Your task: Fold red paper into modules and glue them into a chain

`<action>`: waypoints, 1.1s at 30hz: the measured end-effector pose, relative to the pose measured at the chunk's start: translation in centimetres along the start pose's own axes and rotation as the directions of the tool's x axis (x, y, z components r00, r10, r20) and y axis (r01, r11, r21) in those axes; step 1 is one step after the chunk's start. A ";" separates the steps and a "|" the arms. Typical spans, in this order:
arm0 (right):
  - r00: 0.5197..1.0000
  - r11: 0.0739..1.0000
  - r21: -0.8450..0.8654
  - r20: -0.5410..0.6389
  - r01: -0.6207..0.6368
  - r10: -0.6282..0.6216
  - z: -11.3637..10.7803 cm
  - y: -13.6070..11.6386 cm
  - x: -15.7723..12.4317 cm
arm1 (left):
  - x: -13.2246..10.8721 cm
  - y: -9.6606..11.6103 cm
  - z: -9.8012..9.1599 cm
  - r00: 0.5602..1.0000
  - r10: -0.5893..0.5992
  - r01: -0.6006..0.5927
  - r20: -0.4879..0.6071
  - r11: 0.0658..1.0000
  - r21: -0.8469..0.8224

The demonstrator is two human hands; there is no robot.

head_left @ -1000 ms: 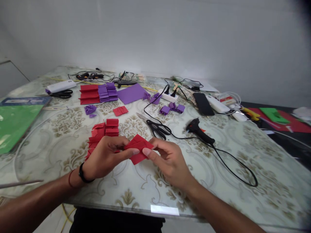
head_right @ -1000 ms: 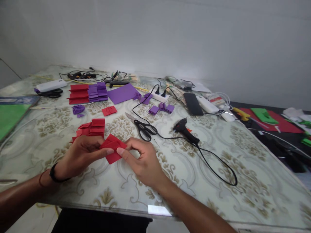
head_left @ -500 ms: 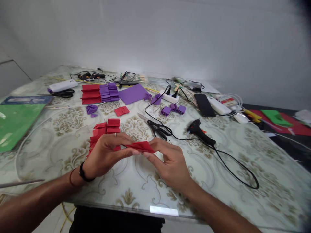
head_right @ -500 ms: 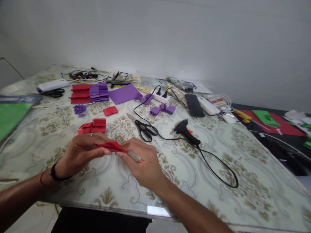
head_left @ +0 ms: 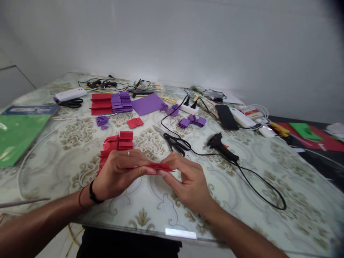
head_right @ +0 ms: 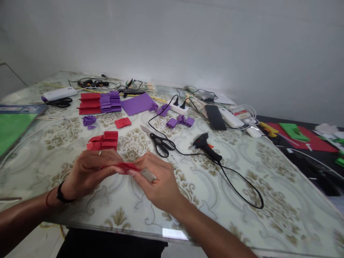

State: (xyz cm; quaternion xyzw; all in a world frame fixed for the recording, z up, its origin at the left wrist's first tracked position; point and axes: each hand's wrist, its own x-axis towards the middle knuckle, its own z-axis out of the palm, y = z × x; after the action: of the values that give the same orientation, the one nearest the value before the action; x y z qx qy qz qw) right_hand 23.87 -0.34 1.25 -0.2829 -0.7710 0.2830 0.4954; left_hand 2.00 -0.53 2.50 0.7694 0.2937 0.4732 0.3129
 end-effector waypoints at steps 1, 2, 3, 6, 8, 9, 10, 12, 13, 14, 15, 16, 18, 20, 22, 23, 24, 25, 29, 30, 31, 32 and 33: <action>1.000 1.000 0.000 -0.007 -0.022 0.022 0.0 0.0 -0.1 | 0.0 0.0 0.0 1.000 -0.005 0.005 0.006 1.000 0.004; 0.999 0.999 0.000 -0.014 -0.046 0.046 0.0 0.0 -0.1 | 0.0 0.0 0.1 1.000 -0.020 0.019 0.015 1.000 0.012; 0.998 0.998 0.002 -0.016 -0.068 0.068 0.0 0.0 -0.1 | 0.0 0.0 0.1 0.999 -0.038 0.038 0.025 0.999 0.020; 0.992 0.992 0.017 0.014 -0.126 0.126 -0.1 0.1 -0.2 | 0.1 0.0 0.1 0.994 -0.097 0.095 0.045 0.995 0.035; 0.988 0.988 0.027 0.041 -0.152 0.151 -0.1 0.1 -0.1 | 0.2 0.0 0.0 0.988 -0.145 0.144 0.052 0.989 0.025; 0.987 0.987 0.032 0.049 -0.157 0.155 -0.2 0.1 -0.1 | 0.3 0.0 0.0 0.982 -0.180 0.179 0.058 0.984 0.012; 0.986 0.987 0.036 0.058 -0.156 0.154 -0.2 0.1 0.0 | 0.3 -0.1 0.0 0.975 -0.215 0.216 0.063 0.976 -0.006; 0.985 0.987 0.041 0.077 -0.157 0.153 -0.3 0.1 0.0 | 0.4 -0.3 0.1 0.956 -0.284 0.288 0.073 0.957 -0.038; 0.983 0.985 0.038 0.088 -0.167 0.164 -0.3 0.0 0.0 | 0.3 -0.5 0.2 0.943 -0.321 0.325 0.085 0.945 -0.046; 0.979 0.982 0.029 0.097 -0.186 0.182 -0.2 0.0 0.1 | 0.3 -0.6 0.2 0.930 -0.354 0.359 0.101 0.932 -0.047; 0.972 0.977 0.017 0.107 -0.211 0.208 -0.2 0.0 0.1 | 0.2 -0.8 0.3 0.917 -0.381 0.388 0.119 0.921 -0.042; 0.964 0.971 0.007 0.119 -0.241 0.238 -0.1 -0.1 0.1 | 0.1 -0.8 0.3 0.905 -0.404 0.412 0.137 0.911 -0.035; 0.944 0.955 0.002 0.148 -0.297 0.294 0.0 -0.1 0.1 | 0.0 -0.9 0.4 0.891 -0.426 0.435 0.159 0.900 -0.024; 0.929 0.943 0.019 0.178 -0.333 0.325 0.1 -0.1 0.1 | 0.0 -0.7 0.4 0.889 -0.428 0.438 0.163 0.899 -0.024; 0.924 0.937 0.033 0.182 -0.347 0.336 0.0 0.0 0.1 | 0.1 -0.5 0.2 0.886 -0.436 0.446 0.160 0.894 -0.032; 0.924 0.935 0.034 0.173 -0.352 0.341 -0.1 0.1 0.1 | 0.2 -0.4 0.2 0.882 -0.445 0.456 0.154 0.889 -0.040; 0.923 0.933 0.034 0.159 -0.359 0.350 -0.2 0.2 0.1 | 0.2 -0.3 0.1 0.877 -0.458 0.469 0.147 0.882 -0.048; 0.921 0.928 0.034 0.145 -0.370 0.362 -0.2 0.4 0.1 | 0.2 -0.3 0.0 0.870 -0.473 0.484 0.141 0.873 -0.058; 0.911 0.910 0.071 0.101 -0.408 0.401 -0.3 1.2 -0.3 | 0.1 -0.7 -0.2 0.836 -0.534 0.546 0.126 0.831 -0.106; 0.917 0.914 0.085 0.088 -0.396 0.389 -0.3 1.3 -0.3 | 0.1 -0.8 -0.3 0.827 -0.551 0.562 0.110 0.818 -0.121; 0.928 0.924 0.091 0.078 -0.371 0.365 -0.3 1.3 -0.4 | 0.0 -1.0 -0.3 0.818 -0.568 0.576 0.093 0.805 -0.141; 0.942 0.939 0.087 0.079 -0.333 0.327 -0.4 1.4 -0.4 | 0.0 -1.1 -0.4 0.810 -0.581 0.586 0.078 0.794 -0.162; 0.956 0.956 0.071 0.095 -0.284 0.276 -0.4 1.3 -0.4 | 0.0 -1.2 -0.4 0.804 -0.591 0.592 0.069 0.785 -0.183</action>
State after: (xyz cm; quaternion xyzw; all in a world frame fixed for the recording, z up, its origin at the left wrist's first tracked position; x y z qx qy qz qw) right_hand 24.59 0.37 0.24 -0.3561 -0.7308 0.3940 0.4288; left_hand 1.46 0.31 1.78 0.6060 0.4706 0.3748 0.5204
